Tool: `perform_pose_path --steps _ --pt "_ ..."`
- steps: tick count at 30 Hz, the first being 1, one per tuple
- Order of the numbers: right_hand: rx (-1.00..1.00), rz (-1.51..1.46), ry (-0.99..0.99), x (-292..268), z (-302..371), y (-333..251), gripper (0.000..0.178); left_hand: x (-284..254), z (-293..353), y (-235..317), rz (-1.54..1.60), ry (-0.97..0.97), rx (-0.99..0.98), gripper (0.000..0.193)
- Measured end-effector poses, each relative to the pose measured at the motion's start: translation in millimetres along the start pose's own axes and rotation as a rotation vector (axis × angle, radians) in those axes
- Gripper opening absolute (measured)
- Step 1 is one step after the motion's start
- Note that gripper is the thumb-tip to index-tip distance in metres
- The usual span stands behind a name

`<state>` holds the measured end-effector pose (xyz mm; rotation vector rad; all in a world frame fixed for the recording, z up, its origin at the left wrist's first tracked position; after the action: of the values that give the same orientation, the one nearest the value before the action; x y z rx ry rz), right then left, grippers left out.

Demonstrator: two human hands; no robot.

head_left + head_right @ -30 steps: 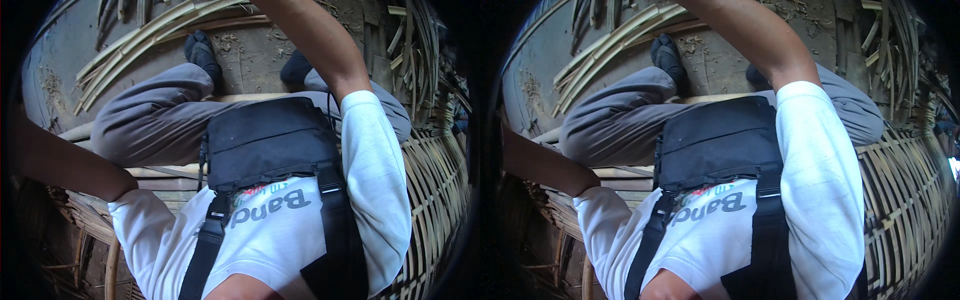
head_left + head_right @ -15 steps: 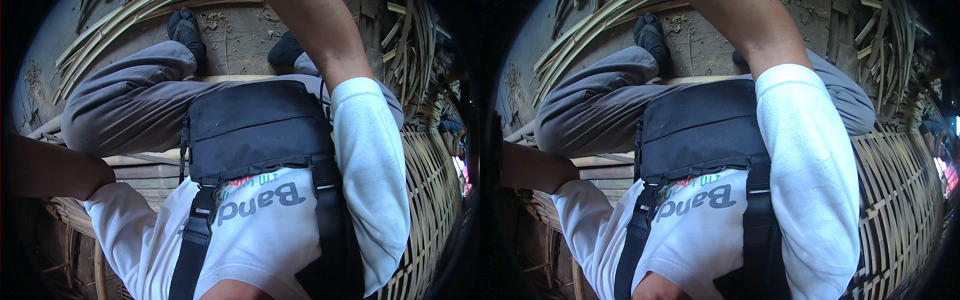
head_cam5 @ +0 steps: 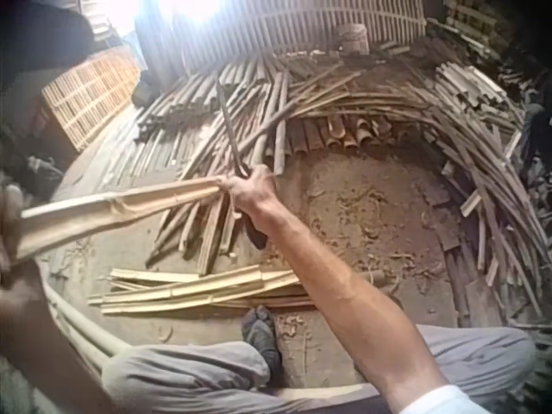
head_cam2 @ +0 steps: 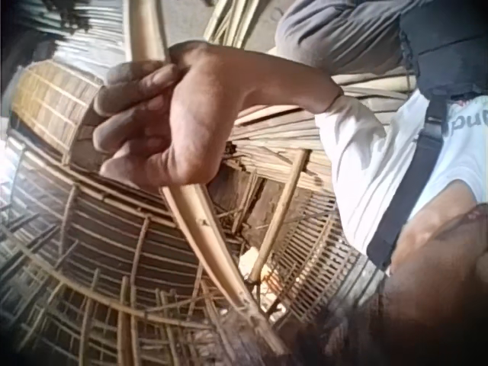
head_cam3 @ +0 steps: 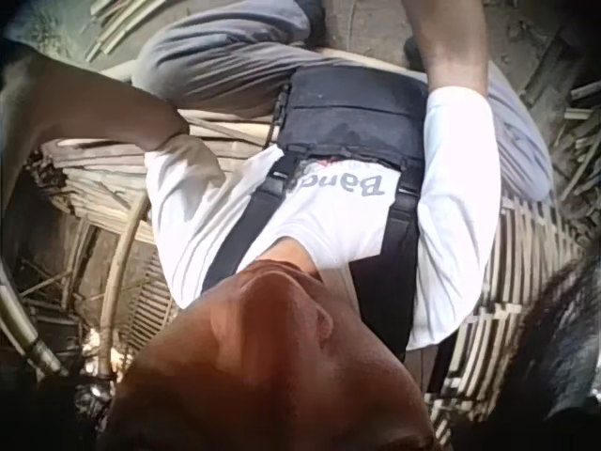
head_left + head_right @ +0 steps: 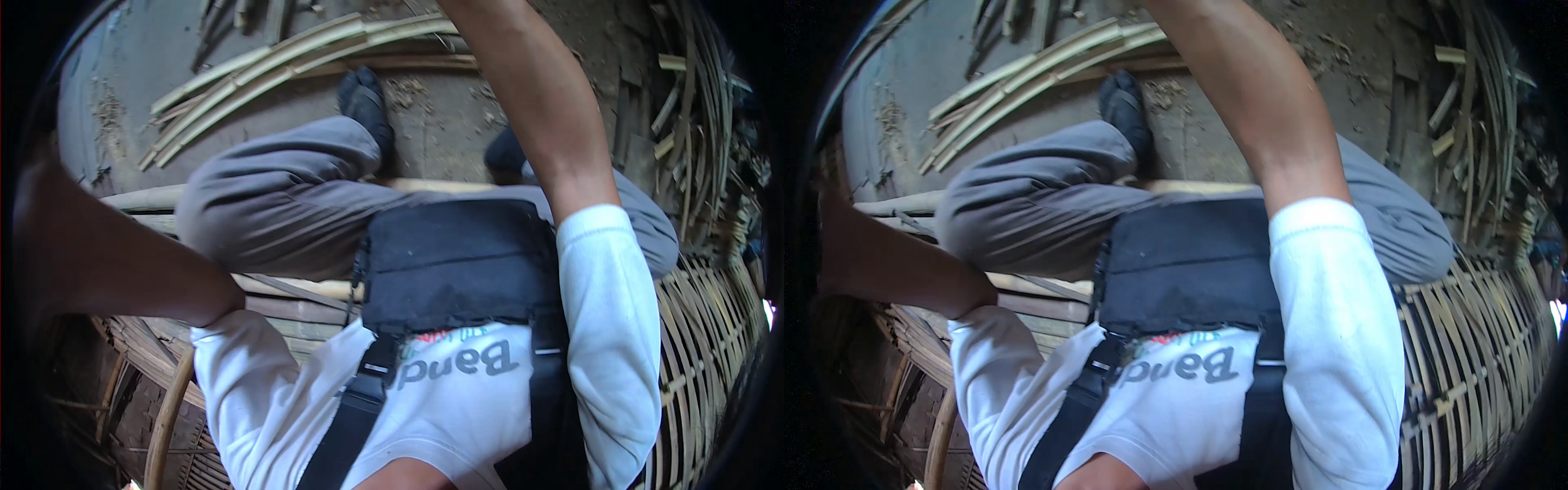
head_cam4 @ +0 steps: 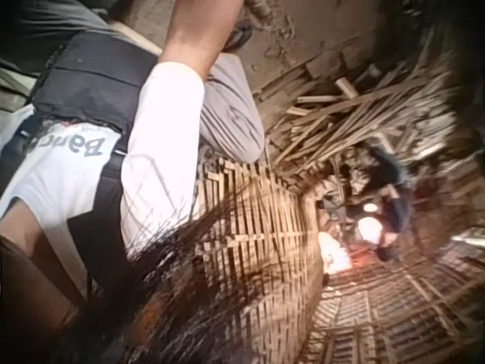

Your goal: Using a large knife to shave and smooth strips of bamboo.

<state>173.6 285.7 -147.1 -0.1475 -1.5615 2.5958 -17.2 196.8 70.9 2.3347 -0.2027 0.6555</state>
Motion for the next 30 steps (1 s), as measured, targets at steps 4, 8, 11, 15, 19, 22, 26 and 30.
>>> perform_pose_path --steps 4,8,11,15,19,22,26,30 --pt "-0.279 -0.240 0.450 -27 -103 49 0.022 33 -14 24 -0.372 -0.175 0.260 0.034" --pt "0.020 0.326 0.495 -42 -93 82 0.030 -1 -69 66 -0.069 -0.085 0.189 0.028" --pt "0.315 0.367 0.488 -103 -60 93 0.030 -1 -92 82 -0.391 -0.020 0.520 0.029" --pt "-0.004 0.418 0.659 -119 -104 20 0.042 13 -83 82 -0.165 -0.230 0.362 0.032" --pt "0.272 0.617 0.523 -159 -74 43 0.056 18 -79 62 -0.221 -0.012 0.294 0.030" --pt "0.297 0.580 0.432 -195 -58 59 0.050 8 -89 57 -0.088 -0.085 0.224 0.029" --pt "0.258 0.557 0.316 -192 -43 61 0.034 15 -83 42 -0.148 -0.008 0.247 0.030" --pt "0.230 0.339 0.266 -169 -12 45 0.030 20 -75 16 -0.190 0.071 0.286 0.031"
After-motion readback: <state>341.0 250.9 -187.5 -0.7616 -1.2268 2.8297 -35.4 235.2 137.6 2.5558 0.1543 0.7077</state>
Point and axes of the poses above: each hand's wrist, its own z-axis away from the middle knuckle, its own x-axis out of the palm, y = z × x, the point moved 2 cm from there along -z, towards the middle knuckle, and after that the axes turned 15 degrees about x, right-handed, at the moved point
